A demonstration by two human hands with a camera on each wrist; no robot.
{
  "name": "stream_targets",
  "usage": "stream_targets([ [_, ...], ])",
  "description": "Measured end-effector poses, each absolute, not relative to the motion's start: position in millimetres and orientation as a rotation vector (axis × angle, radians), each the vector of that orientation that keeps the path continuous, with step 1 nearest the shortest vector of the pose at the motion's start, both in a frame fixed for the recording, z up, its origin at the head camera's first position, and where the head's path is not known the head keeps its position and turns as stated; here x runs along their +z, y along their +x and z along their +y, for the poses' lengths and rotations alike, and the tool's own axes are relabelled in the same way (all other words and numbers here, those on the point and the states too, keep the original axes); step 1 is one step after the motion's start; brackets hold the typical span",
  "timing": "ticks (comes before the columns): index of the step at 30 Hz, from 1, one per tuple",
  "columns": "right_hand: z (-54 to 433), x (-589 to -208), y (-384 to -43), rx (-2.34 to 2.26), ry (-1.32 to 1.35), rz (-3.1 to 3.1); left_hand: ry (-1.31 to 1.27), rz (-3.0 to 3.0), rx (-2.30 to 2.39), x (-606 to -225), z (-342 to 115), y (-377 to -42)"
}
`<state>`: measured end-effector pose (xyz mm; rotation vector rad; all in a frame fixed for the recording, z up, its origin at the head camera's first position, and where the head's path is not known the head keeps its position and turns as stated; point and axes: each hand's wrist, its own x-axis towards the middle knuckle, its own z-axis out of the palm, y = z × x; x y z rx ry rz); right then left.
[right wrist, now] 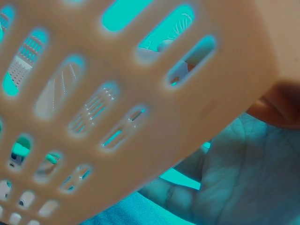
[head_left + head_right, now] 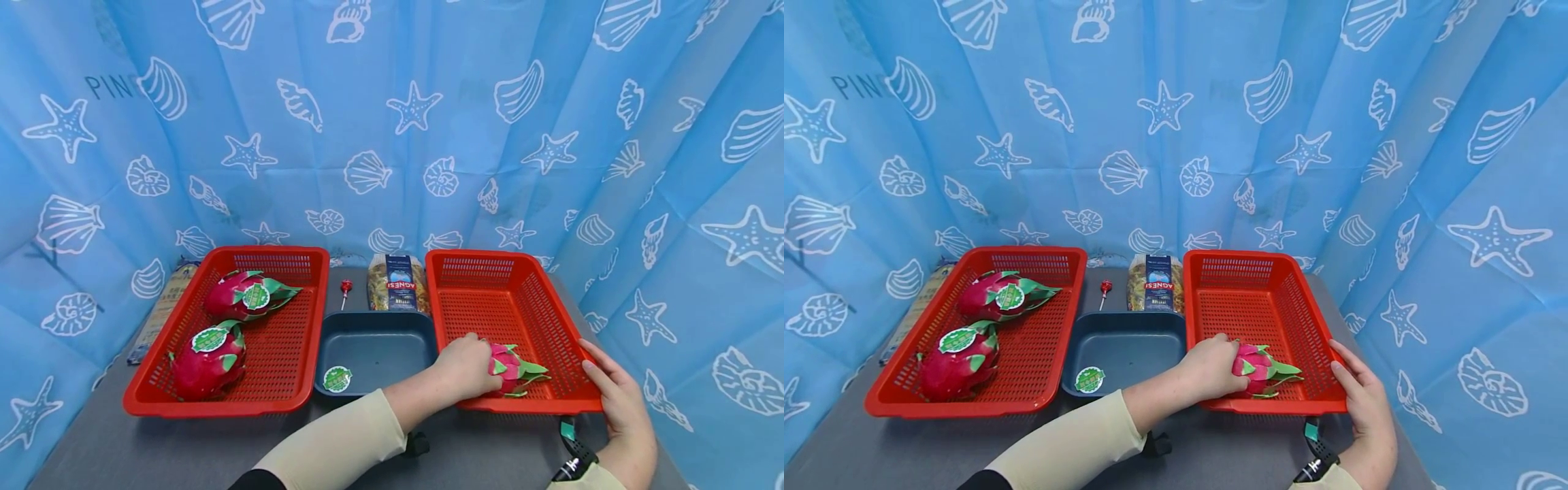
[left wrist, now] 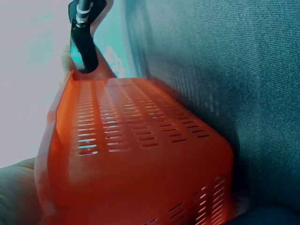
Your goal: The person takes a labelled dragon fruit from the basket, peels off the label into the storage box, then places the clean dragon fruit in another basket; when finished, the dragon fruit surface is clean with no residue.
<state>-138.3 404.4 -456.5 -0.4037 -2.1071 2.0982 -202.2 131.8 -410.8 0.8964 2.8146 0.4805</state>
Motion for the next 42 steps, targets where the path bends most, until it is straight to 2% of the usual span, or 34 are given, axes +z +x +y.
stream_targets([
  [9, 403.7, -456.3, -138.7, 2.122, -0.404, -2.094, 1.022, 2.817, 0.732, -401.7, 110.7, -188.7],
  [19, 404.7, -457.3, -138.6, 2.117, -0.413, -2.102, 1.072, 2.736, 1.305, -372.6, 71.0, -162.7],
  [27, 403.2, -457.7, -138.5, 2.132, -0.404, -2.078, 1.194, 2.609, 1.680, -366.3, 36.1, -140.7],
  [35, 403.7, -458.9, -138.6, 2.125, -0.439, -2.089, 1.044, 2.532, 1.874, -362.9, -2.9, -124.4],
  [42, 404.2, -459.8, -140.0, 2.116, -0.422, -2.096, 1.044, 2.751, 1.933, -362.3, -41.2, -116.4],
])
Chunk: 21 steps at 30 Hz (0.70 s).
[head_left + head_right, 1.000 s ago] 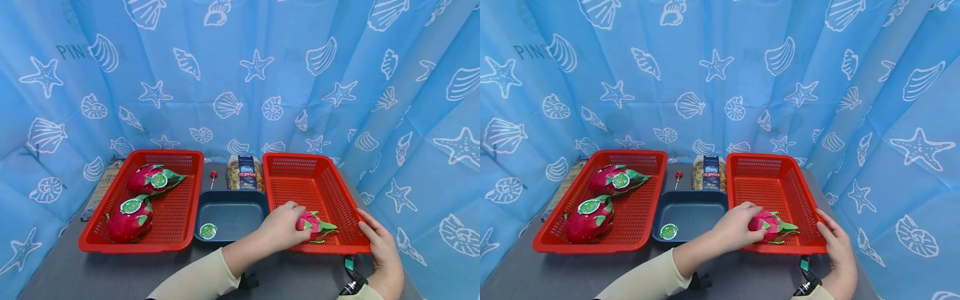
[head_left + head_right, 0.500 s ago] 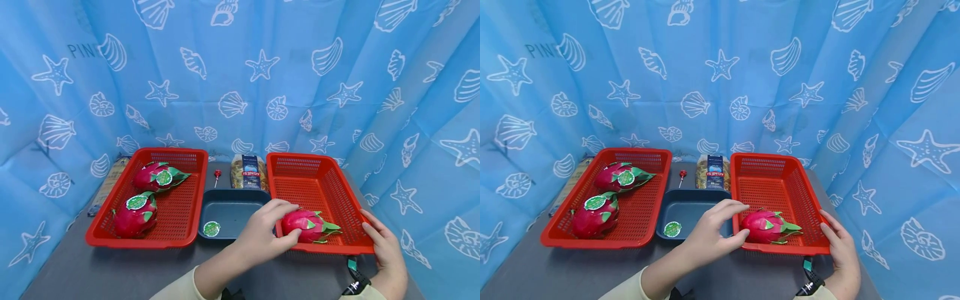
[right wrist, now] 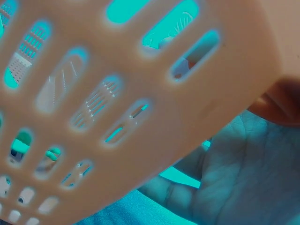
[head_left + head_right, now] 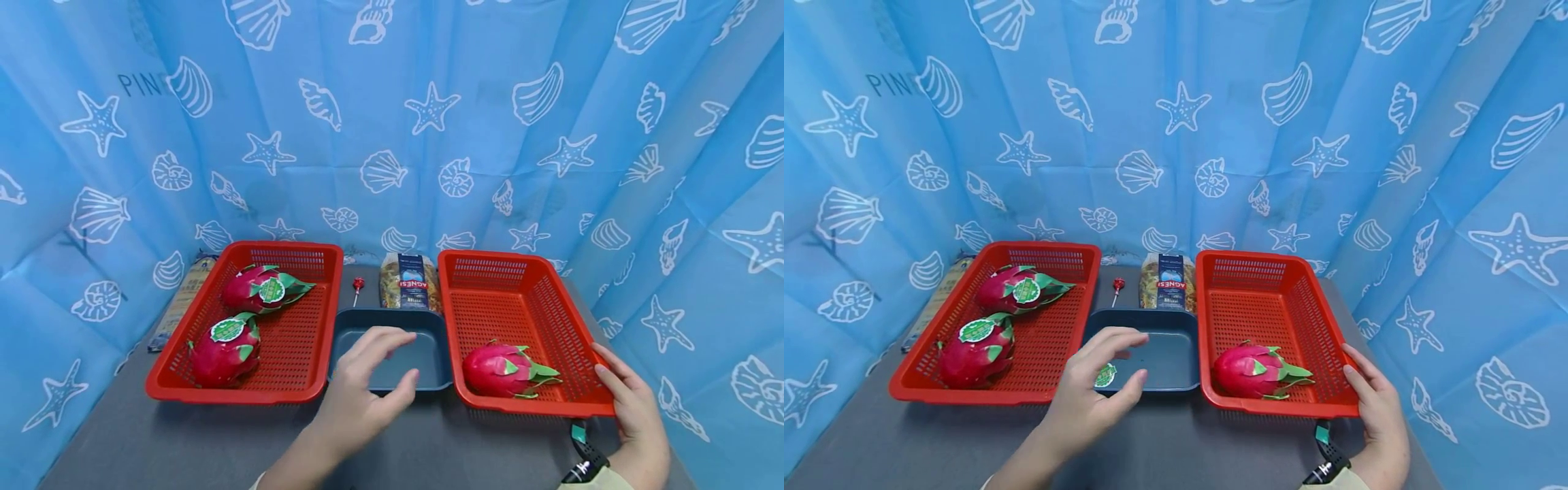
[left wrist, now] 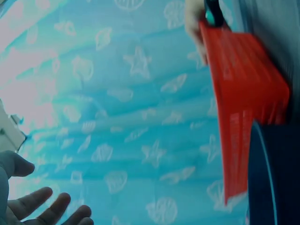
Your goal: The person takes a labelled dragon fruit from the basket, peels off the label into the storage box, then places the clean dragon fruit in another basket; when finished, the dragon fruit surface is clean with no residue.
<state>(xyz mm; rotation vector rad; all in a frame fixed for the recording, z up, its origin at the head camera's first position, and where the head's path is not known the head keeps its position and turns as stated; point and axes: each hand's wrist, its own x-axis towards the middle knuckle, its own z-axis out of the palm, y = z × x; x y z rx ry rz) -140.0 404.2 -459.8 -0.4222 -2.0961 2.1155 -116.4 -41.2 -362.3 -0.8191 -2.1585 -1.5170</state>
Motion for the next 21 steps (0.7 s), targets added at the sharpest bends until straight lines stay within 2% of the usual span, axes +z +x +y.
stream_targets([
  [13, 405.3, -457.8, -142.1, 2.139, -0.399, -2.090, -0.717, -1.989, -1.333, -358.0, -109.1, -119.3],
  [21, 403.3, -457.6, -141.1, 2.113, -0.483, -2.114, -0.552, -1.860, -1.281, -354.5, -157.4, -129.8],
])
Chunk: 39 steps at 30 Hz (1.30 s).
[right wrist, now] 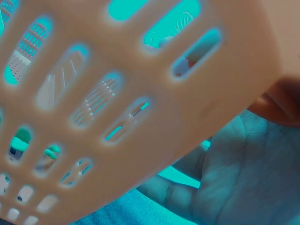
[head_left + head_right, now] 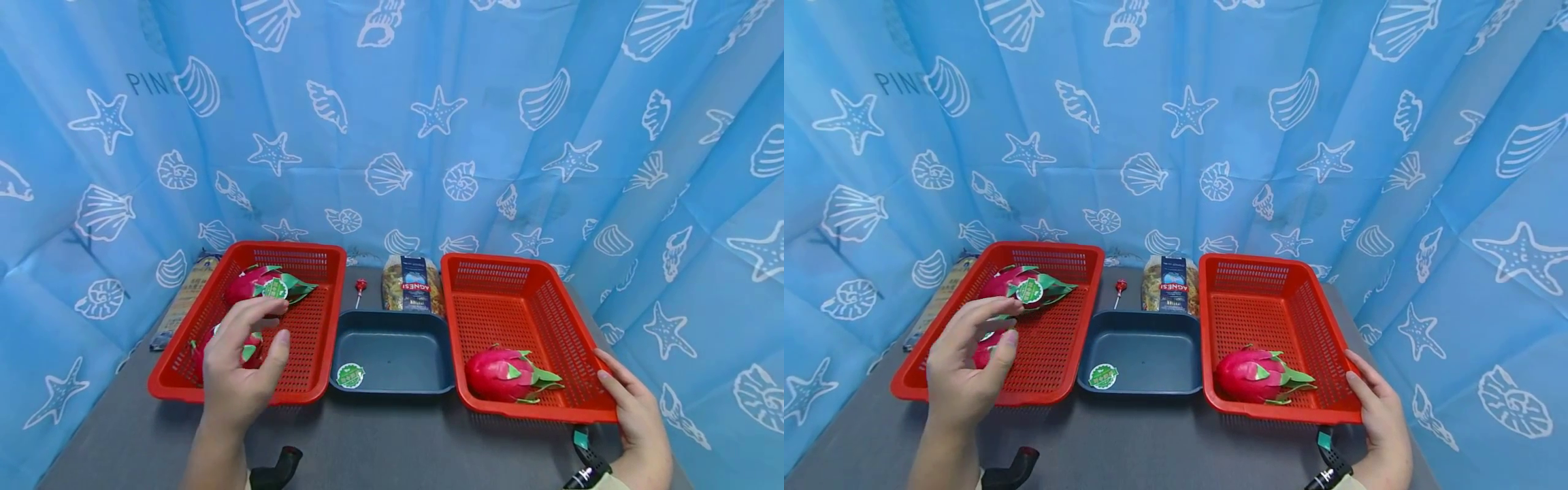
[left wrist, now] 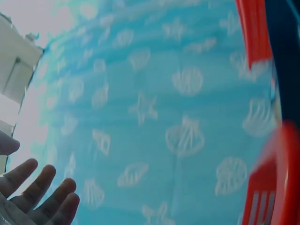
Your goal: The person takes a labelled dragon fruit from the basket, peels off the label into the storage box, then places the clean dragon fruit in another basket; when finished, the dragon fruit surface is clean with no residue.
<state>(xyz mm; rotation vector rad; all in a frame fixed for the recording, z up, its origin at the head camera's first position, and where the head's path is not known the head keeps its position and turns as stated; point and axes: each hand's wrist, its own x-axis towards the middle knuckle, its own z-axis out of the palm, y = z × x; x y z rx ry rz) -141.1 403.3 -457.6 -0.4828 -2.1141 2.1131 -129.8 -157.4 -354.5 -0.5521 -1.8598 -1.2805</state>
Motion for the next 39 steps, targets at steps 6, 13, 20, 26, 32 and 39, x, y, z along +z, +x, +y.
stream_targets([
  [6, 404.5, -458.5, -140.2, 2.126, -0.408, -2.106, -0.461, -1.810, -1.255, -357.9, -188.4, -134.4],
  [13, 405.4, -459.3, -138.8, 2.123, -0.382, -2.110, -0.354, -1.780, -1.232, -364.6, -215.6, -140.5],
  [20, 406.3, -460.3, -139.4, 2.137, -0.375, -2.094, -0.139, -1.829, -1.158, -376.9, -243.9, -143.1],
  [26, 404.4, -456.9, -139.4, 2.104, -0.440, -2.117, 0.037, -1.873, -1.109, -391.2, -276.2, -142.4],
  [32, 403.3, -448.8, -141.5, 1.885, -0.597, -2.322, 0.293, -1.984, -1.129, -411.2, -299.5, -143.2],
  [39, 400.9, -438.4, -138.2, 1.587, -0.582, -2.517, 0.648, -2.299, -1.244, -441.8, -321.7, -153.8],
])
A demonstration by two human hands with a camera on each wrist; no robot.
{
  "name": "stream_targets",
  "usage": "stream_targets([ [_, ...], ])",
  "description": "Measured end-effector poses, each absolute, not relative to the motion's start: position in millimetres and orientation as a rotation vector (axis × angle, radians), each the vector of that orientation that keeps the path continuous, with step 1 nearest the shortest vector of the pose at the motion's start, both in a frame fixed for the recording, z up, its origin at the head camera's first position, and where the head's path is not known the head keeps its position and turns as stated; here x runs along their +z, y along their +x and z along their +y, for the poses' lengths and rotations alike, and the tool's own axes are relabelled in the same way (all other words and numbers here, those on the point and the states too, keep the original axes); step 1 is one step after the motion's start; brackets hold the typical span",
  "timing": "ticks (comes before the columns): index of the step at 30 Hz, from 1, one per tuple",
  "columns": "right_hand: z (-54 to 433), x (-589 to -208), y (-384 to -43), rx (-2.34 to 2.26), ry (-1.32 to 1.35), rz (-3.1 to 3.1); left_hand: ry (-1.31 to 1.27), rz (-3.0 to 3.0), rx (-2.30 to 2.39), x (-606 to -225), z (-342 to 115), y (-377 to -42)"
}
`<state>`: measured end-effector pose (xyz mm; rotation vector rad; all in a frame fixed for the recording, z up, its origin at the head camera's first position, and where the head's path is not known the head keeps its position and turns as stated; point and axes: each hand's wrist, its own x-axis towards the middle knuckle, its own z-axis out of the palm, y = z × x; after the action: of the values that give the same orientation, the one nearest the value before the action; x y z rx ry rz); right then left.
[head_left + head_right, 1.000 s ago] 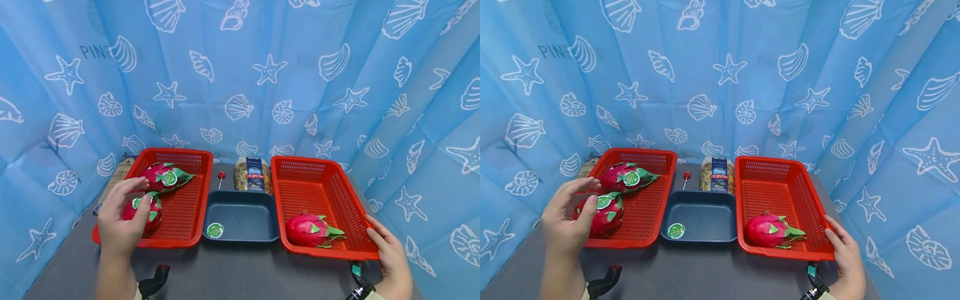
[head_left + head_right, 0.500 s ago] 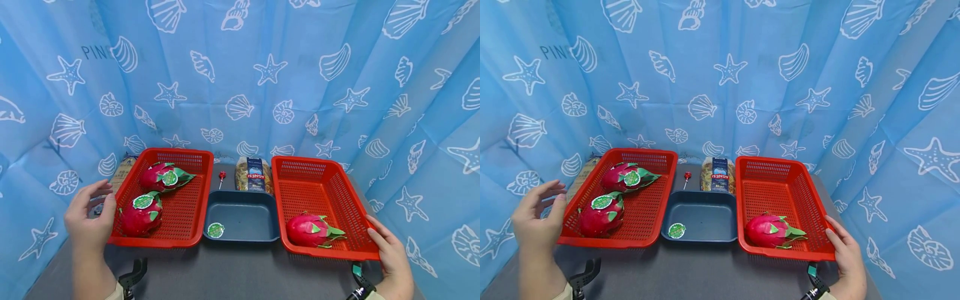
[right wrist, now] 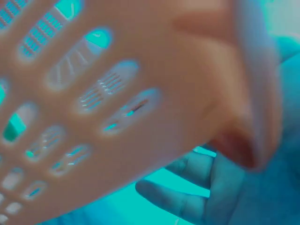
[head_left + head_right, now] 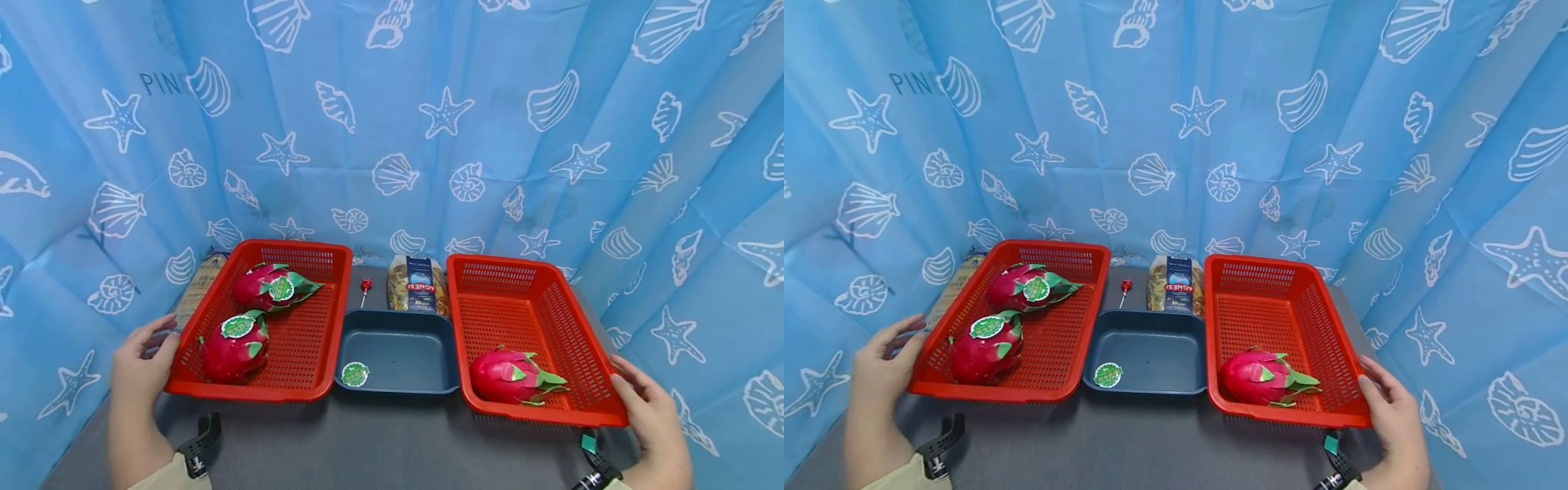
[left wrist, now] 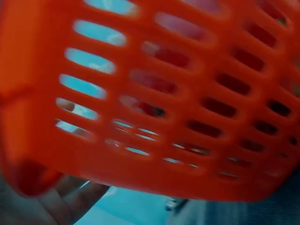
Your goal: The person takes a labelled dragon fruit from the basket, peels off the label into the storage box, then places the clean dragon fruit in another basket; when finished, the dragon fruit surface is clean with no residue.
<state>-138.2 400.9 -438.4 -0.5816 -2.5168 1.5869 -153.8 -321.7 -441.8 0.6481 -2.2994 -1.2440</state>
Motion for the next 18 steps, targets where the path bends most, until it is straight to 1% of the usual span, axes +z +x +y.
stream_targets([
  [7, 392.5, -417.0, -123.6, 1.360, -0.621, -2.404, 0.707, -2.380, -1.436, -456.6, -329.7, -157.1],
  [9, 387.5, -410.4, -120.7, 1.339, -0.587, -2.359, 0.702, -2.391, -1.463, -456.8, -329.8, -156.5],
  [12, 377.6, -400.3, -119.0, 1.366, -0.424, -2.318, 0.671, -2.420, -1.470, -455.7, -329.6, -156.1],
  [18, 347.4, -377.1, -122.9, 1.627, -0.046, -2.167, 0.648, -2.451, -1.465, -454.8, -330.0, -157.3],
])
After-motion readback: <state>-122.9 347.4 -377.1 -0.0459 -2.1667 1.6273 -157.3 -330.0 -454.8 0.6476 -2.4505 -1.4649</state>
